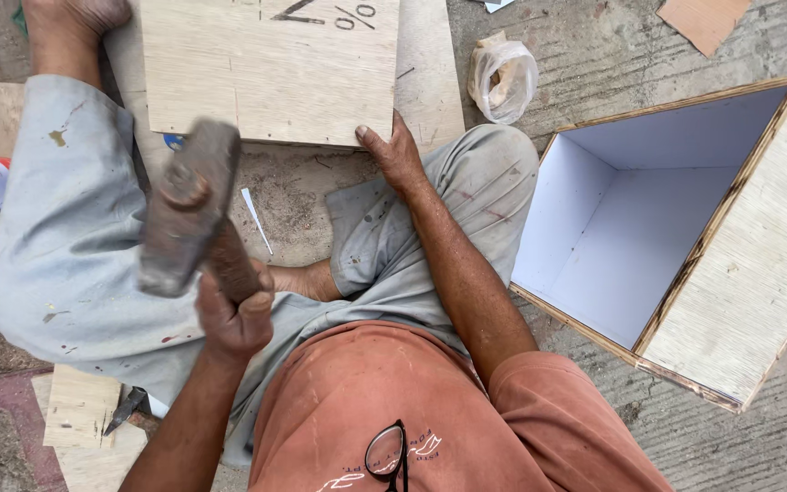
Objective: The person sits on the floor and uses a hammer to drive nails into a rectangular wooden box frame. They repeatedly position nails along the edges and strike them to secure the panels together.
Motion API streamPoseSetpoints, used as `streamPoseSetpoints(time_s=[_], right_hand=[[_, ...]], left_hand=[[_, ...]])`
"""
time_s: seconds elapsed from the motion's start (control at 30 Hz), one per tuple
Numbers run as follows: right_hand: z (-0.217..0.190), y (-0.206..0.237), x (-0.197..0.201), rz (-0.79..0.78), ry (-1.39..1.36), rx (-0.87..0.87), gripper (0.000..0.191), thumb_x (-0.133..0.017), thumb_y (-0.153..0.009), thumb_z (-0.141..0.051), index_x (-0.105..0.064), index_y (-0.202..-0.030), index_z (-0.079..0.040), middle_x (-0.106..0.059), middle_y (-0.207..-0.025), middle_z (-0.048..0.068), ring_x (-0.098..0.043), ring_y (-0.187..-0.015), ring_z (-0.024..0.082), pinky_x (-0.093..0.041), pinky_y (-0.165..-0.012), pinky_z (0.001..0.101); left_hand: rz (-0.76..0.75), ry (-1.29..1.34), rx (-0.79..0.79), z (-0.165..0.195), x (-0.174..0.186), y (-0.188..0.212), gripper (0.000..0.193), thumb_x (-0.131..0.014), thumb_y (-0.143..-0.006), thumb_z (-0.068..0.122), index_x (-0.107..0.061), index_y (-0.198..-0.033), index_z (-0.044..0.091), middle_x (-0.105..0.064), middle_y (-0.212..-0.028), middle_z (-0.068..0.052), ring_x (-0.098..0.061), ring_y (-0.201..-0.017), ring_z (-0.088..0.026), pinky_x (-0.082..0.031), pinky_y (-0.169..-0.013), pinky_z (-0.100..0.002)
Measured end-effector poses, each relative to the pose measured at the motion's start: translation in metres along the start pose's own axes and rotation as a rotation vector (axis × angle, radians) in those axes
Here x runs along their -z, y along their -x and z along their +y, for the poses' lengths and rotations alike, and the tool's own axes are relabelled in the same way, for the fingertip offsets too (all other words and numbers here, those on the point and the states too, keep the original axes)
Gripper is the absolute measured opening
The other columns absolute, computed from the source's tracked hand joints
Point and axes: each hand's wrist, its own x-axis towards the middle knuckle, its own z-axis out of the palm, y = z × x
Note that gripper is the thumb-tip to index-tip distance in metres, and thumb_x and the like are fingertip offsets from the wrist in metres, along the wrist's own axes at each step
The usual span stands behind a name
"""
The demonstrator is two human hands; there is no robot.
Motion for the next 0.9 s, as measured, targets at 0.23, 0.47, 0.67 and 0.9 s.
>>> streamPoseSetpoints(time_s=[0.23, 0.47, 0.67, 0.9], right_hand=[[0.0, 0.006, -0.001, 0.019, 0.048, 0.078, 0.103, -0.07, -0.086, -0.065, -0.039, -0.153, 0.007, -0.058, -0.139, 0.032, -0.056, -0.132, 0.037, -0.045, -0.112, 0.0518], [0.0, 0.0, -0.002, 0.005, -0.003, -0.051, 0.1, -0.071, -0.086, -0.059, -0.034, -0.153, 0.005, -0.06, -0.131, 0.03, -0.061, -0.128, 0.035, -0.052, -0.107, 0.0477], [0.002, 0.007, -0.001, 0.032, 0.038, 0.013, 0.098, -0.072, -0.086, -0.06, -0.04, -0.15, 0.006, -0.062, -0.135, 0.029, -0.062, -0.127, 0.035, -0.051, -0.107, 0.0473], [-0.005, 0.004, 0.0, 0.016, 0.021, 0.028, 0.098, -0.073, -0.086, -0.059, -0.039, -0.149, 0.007, -0.061, -0.134, 0.031, -0.06, -0.129, 0.036, -0.049, -0.11, 0.0481]], left_hand=[[-0.158, 0.065, 0.448, -0.025, -0.011, 0.003, 0.041, -0.058, -0.106, 0.032, -0.058, -0.125, -0.004, -0.062, -0.082, -0.012, -0.061, -0.072, -0.028, -0.05, -0.07, -0.04], [-0.16, -0.116, 0.089, -0.021, -0.012, -0.001, 0.041, -0.054, -0.105, 0.031, -0.053, -0.128, -0.004, -0.06, -0.079, -0.014, -0.062, -0.072, -0.036, -0.037, -0.104, -0.066], [-0.14, -0.024, 0.319, -0.023, -0.014, 0.0, 0.049, -0.059, -0.103, 0.037, -0.053, -0.133, -0.002, -0.066, -0.089, -0.017, -0.067, -0.082, -0.038, -0.053, -0.081, -0.045], [-0.356, -0.392, 0.252, -0.047, -0.022, 0.006, 0.04, -0.054, -0.11, 0.04, -0.06, -0.131, 0.007, -0.074, -0.104, -0.016, -0.066, -0.107, -0.048, -0.045, -0.097, -0.063]])
